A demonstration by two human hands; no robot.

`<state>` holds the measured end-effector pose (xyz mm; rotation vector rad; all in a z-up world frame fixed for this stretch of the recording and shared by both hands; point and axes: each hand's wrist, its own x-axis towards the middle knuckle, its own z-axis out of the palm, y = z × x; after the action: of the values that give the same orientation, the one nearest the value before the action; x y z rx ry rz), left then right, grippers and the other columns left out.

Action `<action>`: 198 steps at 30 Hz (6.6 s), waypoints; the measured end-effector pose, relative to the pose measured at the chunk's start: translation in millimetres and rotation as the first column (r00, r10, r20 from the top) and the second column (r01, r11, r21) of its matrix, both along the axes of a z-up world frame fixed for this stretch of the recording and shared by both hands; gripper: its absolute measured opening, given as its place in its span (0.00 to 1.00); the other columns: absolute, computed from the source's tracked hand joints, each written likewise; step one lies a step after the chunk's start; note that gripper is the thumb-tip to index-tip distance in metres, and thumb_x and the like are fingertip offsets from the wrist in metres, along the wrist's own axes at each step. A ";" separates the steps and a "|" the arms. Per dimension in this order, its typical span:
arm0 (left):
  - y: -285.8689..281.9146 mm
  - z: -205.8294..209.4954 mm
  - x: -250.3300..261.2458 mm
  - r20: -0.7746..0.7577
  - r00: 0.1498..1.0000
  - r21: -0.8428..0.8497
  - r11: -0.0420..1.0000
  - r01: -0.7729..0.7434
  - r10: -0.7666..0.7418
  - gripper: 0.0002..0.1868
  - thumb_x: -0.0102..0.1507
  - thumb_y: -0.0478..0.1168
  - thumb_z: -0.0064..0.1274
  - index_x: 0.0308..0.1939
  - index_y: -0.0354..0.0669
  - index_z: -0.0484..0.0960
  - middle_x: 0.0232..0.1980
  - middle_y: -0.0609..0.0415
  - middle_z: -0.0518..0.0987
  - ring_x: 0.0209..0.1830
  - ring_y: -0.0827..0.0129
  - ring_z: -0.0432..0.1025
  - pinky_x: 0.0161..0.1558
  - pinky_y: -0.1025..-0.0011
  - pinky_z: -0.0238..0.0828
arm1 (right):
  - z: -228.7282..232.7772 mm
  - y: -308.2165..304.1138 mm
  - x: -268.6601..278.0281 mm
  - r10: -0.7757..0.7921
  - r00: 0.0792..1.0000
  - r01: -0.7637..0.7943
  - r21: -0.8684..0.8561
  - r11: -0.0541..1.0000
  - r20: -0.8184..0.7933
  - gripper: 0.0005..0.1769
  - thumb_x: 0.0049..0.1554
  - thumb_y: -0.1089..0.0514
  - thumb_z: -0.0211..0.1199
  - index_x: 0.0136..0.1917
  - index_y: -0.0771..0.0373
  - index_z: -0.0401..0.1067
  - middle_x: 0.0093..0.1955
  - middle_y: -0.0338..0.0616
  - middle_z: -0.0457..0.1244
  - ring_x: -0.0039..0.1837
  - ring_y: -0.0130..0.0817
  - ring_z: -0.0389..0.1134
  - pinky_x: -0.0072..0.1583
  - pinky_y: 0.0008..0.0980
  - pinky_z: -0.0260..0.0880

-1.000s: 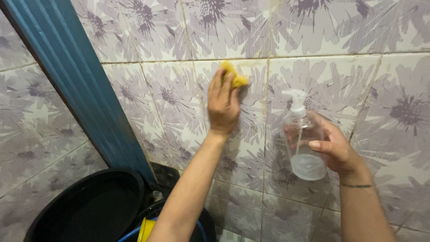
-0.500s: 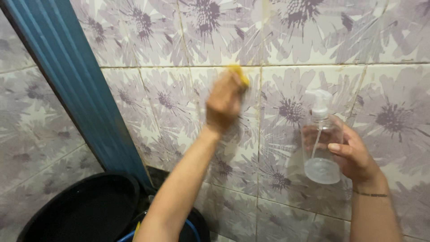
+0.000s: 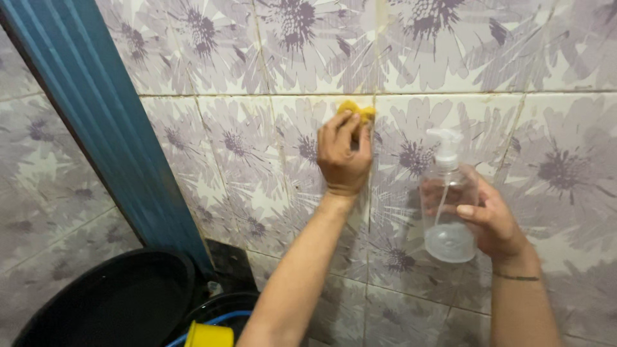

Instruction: The person sprays a cleaning solution onto a tiled wall and scrubs the surface with a yellow sponge. The person repeatedly sprays and scrubs the same area of the wall.

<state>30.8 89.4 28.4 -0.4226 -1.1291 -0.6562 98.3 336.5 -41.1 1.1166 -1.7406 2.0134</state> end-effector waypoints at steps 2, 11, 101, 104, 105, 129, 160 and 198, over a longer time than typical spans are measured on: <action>-17.4 11.9 -6.2 0.004 0.992 0.025 0.992 -0.125 0.125 0.03 0.64 0.36 0.62 0.38 0.44 0.83 0.49 0.57 0.82 0.50 0.67 0.75 0.58 0.62 0.72 | -0.8 -1.3 -0.3 0.003 1.000 -0.003 0.019 1.000 0.005 0.55 0.43 0.45 0.69 0.78 0.68 0.56 0.62 0.57 0.67 0.63 0.48 0.69 0.62 0.49 0.72; -22.3 6.7 -9.4 -0.103 0.995 -0.022 1.000 -0.011 0.009 0.06 0.64 0.39 0.58 0.40 0.40 0.80 0.45 0.52 0.78 0.49 0.62 0.71 0.53 0.64 0.71 | 2.6 -1.3 -0.3 0.000 1.000 0.000 0.019 1.000 -0.012 0.55 0.43 0.45 0.67 0.79 0.69 0.56 0.64 0.59 0.66 0.64 0.49 0.69 0.64 0.48 0.70; -66.0 -25.7 -15.3 0.112 0.994 -0.205 0.978 0.024 0.000 0.16 0.67 0.34 0.62 0.58 0.42 0.79 0.68 0.48 0.72 0.71 0.54 0.68 0.73 0.61 0.69 | 21.1 -84.2 15.4 -0.056 0.997 0.062 0.118 0.991 -0.055 0.50 0.38 0.71 0.62 0.76 0.65 0.61 0.60 0.43 0.65 0.61 0.30 0.66 0.62 0.30 0.68; -83.2 -5.5 -21.9 0.151 0.985 0.063 0.995 0.073 -0.082 0.13 0.66 0.36 0.62 0.55 0.41 0.81 0.66 0.48 0.72 0.67 0.56 0.69 0.68 0.64 0.73 | 21.6 -75.2 18.7 -0.053 0.998 0.054 0.093 0.994 -0.014 0.50 0.36 0.71 0.62 0.75 0.66 0.61 0.60 0.44 0.65 0.60 0.32 0.66 0.60 0.31 0.68; -80.5 -1.4 -20.4 0.127 0.985 0.109 0.988 0.106 -0.120 0.13 0.66 0.36 0.62 0.54 0.40 0.81 0.66 0.48 0.71 0.67 0.57 0.70 0.68 0.64 0.74 | 23.0 -73.6 19.3 -0.057 0.998 0.059 0.092 0.994 -0.023 0.50 0.36 0.71 0.62 0.75 0.66 0.61 0.60 0.44 0.65 0.61 0.31 0.66 0.61 0.31 0.68; -28.6 -115.2 10.1 0.296 0.951 -0.128 0.983 0.131 -0.088 0.12 0.62 0.33 0.63 0.48 0.38 0.81 0.60 0.46 0.73 0.60 0.54 0.71 0.63 0.61 0.73 | 20.0 -73.5 20.3 0.007 0.999 -0.003 0.116 0.993 -0.038 0.54 0.35 0.71 0.62 0.77 0.68 0.59 0.61 0.44 0.64 0.65 0.33 0.65 0.64 0.32 0.67; -39.3 -1.1 -7.0 0.054 0.995 0.012 0.997 0.080 -0.080 0.11 0.60 0.32 0.64 0.45 0.39 0.82 0.56 0.48 0.77 0.56 0.53 0.72 0.58 0.60 0.71 | 20.2 -74.6 12.3 -0.018 0.997 0.011 -0.089 0.996 -0.075 0.44 0.48 0.61 0.68 0.76 0.69 0.60 0.58 0.48 0.65 0.56 0.34 0.69 0.60 0.36 0.71; -94.1 -1.5 -36.8 0.048 0.992 0.001 0.993 0.114 -0.114 0.07 0.61 0.30 0.63 0.42 0.38 0.82 0.55 0.50 0.79 0.57 0.55 0.73 0.59 0.61 0.73 | 18.5 -74.3 11.0 0.101 0.992 -0.107 -0.084 0.991 -0.074 0.44 0.48 0.56 0.69 0.75 0.70 0.59 0.58 0.52 0.65 0.60 0.40 0.69 0.62 0.43 0.73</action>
<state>-6.0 -4.7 27.0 -0.4780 -1.1572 -0.7684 109.4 262.2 -22.6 1.2575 -1.5749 2.0626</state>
